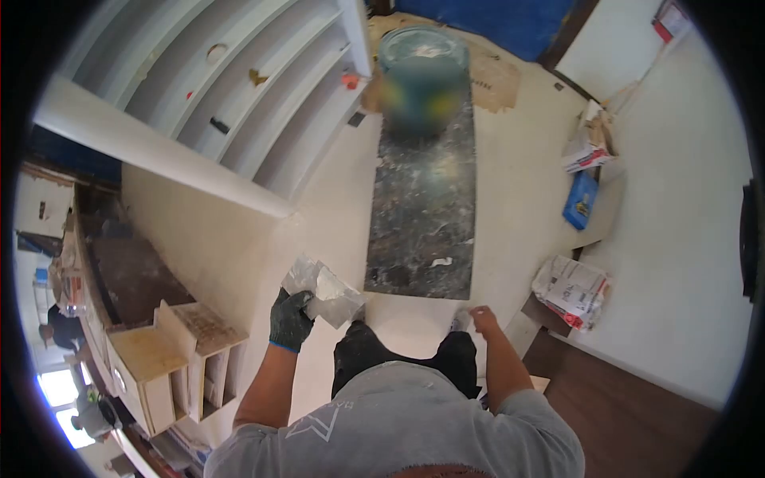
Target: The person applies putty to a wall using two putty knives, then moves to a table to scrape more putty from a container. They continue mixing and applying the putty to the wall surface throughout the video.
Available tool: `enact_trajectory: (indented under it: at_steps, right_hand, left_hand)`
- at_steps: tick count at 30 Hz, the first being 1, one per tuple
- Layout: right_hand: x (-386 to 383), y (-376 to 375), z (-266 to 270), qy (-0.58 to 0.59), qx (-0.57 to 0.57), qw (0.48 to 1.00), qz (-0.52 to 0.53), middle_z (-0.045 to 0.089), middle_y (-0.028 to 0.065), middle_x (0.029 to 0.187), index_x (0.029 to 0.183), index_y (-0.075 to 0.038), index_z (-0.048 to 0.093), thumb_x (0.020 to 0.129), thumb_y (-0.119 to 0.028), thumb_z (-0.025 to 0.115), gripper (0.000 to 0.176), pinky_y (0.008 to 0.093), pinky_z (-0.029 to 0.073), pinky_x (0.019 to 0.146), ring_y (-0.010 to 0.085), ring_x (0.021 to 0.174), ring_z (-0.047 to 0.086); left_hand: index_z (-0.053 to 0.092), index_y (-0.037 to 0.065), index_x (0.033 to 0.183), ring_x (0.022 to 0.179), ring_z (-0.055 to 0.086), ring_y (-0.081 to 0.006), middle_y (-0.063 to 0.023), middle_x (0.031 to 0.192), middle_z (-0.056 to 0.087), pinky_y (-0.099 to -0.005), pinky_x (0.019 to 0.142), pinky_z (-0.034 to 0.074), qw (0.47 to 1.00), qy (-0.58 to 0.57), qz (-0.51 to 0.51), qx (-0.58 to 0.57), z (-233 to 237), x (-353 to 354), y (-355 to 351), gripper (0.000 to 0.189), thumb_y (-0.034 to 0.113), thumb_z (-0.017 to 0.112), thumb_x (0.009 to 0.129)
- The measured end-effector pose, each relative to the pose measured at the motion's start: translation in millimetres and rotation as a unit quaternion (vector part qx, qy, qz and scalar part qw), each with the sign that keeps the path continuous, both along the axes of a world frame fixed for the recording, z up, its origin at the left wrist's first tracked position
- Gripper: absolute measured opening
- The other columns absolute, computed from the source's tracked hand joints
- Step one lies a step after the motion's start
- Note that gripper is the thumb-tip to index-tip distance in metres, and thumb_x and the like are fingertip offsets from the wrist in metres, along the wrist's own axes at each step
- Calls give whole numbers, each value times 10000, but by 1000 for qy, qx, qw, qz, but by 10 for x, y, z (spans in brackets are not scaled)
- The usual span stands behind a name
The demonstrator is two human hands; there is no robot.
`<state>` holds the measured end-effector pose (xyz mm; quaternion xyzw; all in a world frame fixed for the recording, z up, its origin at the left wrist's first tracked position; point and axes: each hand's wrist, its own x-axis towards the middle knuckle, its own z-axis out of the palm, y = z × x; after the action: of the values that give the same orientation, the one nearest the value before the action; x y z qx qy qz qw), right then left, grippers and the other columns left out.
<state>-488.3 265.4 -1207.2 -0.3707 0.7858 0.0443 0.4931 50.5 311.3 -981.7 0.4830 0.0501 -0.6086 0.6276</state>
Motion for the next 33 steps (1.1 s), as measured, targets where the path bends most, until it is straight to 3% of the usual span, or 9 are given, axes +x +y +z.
enact_trajectory:
  at_steps: [9,12,14,15,17,19,22,29,33]
  right_hand:
    - [-1477,295,1294,-48,45,997,-49,574,61,785,950,-70,562,902,-398,598,334,332,485,543,184,644,568]
    - [-2058,241,1693,-81,102,980,-151,474,5,666,847,-136,512,943,-337,561,228,305,400,479,143,559,487]
    - [-2237,80,2069,-80,95,979,-164,409,-18,603,870,-162,495,956,-336,555,203,284,333,420,119,490,432]
    - [-2416,-32,2184,-92,101,976,-168,406,-22,605,879,-165,499,953,-337,564,199,297,348,436,122,489,428]
    - [-2561,-367,2400,-13,90,985,-149,407,-19,608,894,-153,509,960,-317,555,182,314,368,460,135,491,439]
    - [-3244,-708,1936,-5,42,997,62,518,59,678,977,-114,562,964,-387,510,279,372,419,536,226,577,525]
    - [-4613,-1227,945,124,-170,771,601,685,175,785,1100,-54,641,971,-493,443,499,460,495,650,363,707,655]
    - [-4912,-2822,625,88,-250,749,607,543,41,728,953,-103,534,943,-404,578,305,375,424,556,196,579,519]
    - [-4709,-3760,1384,53,-121,896,424,550,63,736,954,-95,549,941,-410,581,317,370,417,542,212,602,526]
  left_hand:
    - [549,46,1232,1010,634,-241,-84,1116,635,-407,826,550,988,62,-98,-98,204,-1553,-1162,433,-1,592,803]
    - [578,57,1182,957,647,-216,-77,1075,646,-380,801,557,805,-464,-263,-259,-117,-2125,-1320,361,28,639,827]
    - [622,62,1115,973,646,-219,-82,1054,658,-377,827,542,927,-218,-205,-225,218,-2467,-1589,326,32,672,795]
    - [665,66,1046,985,645,-229,-86,1028,672,-386,853,528,972,141,-108,-153,489,-2600,-1717,288,36,695,761]
    - [575,35,1189,1005,639,-217,-88,1119,643,-372,850,541,969,140,-91,-183,888,-2725,-1907,419,-20,660,782]
    - [574,31,1189,995,638,-213,-88,1118,641,-374,851,538,974,120,-79,-177,975,-2845,-2067,425,-23,656,776]
    - [577,25,1183,968,642,-206,-88,1095,646,-374,850,537,981,93,-66,-157,781,-3110,-2169,414,-31,640,778]
    - [594,6,1148,885,657,-208,-104,1018,659,-364,792,555,991,67,-3,-112,775,-3404,-2919,367,-52,611,786]
    - [594,4,1154,890,663,-220,-112,1026,657,-363,782,560,989,89,18,-116,728,-3476,-3687,360,-36,629,798]
